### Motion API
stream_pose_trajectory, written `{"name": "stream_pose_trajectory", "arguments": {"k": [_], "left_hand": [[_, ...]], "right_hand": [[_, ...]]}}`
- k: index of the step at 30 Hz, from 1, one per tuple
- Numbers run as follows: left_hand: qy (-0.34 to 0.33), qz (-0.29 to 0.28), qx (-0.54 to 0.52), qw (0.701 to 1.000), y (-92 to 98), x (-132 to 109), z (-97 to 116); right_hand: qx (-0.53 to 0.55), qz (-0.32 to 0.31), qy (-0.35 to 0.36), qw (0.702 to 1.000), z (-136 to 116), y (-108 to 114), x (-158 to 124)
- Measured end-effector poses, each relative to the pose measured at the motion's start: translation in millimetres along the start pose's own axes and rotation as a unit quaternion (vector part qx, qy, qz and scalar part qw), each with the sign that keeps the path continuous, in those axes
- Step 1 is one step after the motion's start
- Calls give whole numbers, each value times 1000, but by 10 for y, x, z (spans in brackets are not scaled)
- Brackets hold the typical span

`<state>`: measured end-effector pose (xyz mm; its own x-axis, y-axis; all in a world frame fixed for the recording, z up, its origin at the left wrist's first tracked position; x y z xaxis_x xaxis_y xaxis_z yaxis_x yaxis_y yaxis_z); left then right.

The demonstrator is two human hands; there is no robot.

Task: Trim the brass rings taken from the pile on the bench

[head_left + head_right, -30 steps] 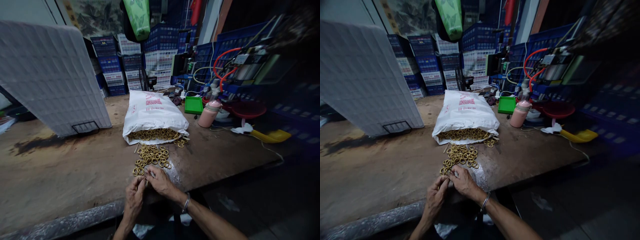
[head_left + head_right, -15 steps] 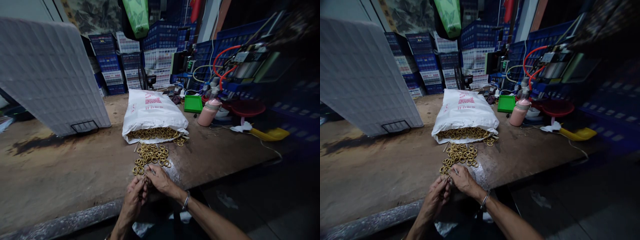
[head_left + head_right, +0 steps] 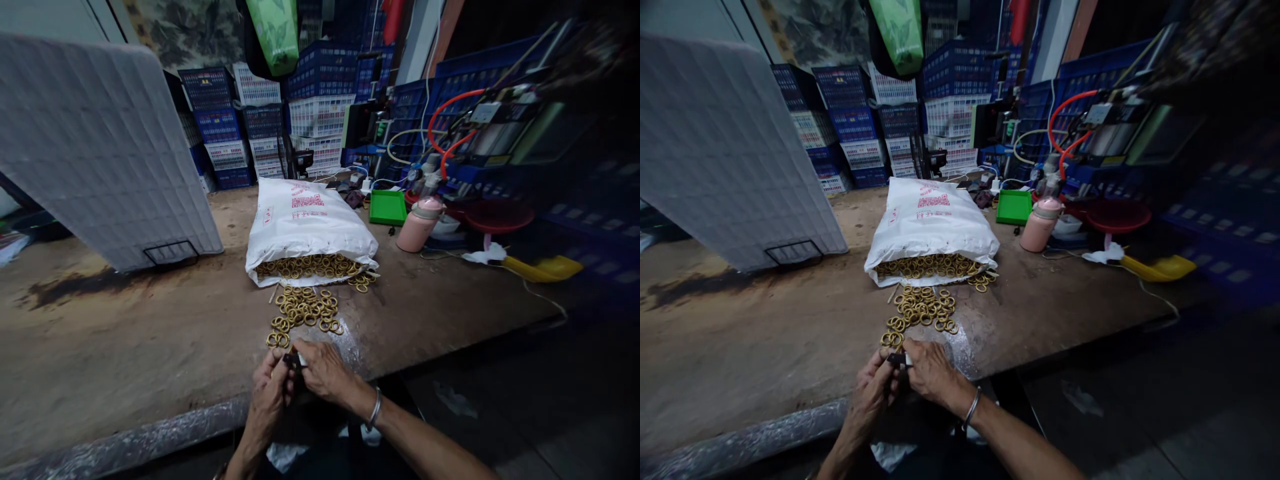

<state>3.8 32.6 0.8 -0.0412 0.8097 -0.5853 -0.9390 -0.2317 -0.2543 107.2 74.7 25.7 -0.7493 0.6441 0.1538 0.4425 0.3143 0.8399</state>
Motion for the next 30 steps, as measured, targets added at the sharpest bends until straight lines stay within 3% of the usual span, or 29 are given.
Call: {"name": "stream_pose_trajectory", "arguments": {"k": [6,11,14,19,24,30], "left_hand": [[0,6,13,1000,3,-31,-11],[17,-54,-32,998,9,-175,-3],[26,-66,-102,992,68,-231,69],[13,-56,-178,982,219,-172,147],[43,-66,-230,970,317,-135,98],[79,-87,-264,957,312,-119,32]], "right_hand": [[-51,-34,-35,998,15,-26,28],[-116,-25,-109,987,315,57,-32],[-114,1,-105,988,453,107,-111],[-51,23,-47,997,304,41,-191],[-81,33,-65,994,138,-87,-185],[-110,38,-50,992,146,-230,-139]]}}
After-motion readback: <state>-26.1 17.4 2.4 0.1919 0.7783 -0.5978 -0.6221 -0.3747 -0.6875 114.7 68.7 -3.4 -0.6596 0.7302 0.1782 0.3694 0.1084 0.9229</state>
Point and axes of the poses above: each hand's wrist, its own x-axis towards the middle knuckle, its own y-axis out of the back of the hand, z = x × y, the point moved 5 cm from there along x, towards the middle knuckle, and after that the axes turned 15 degrees about y, right-handed, at the moved point
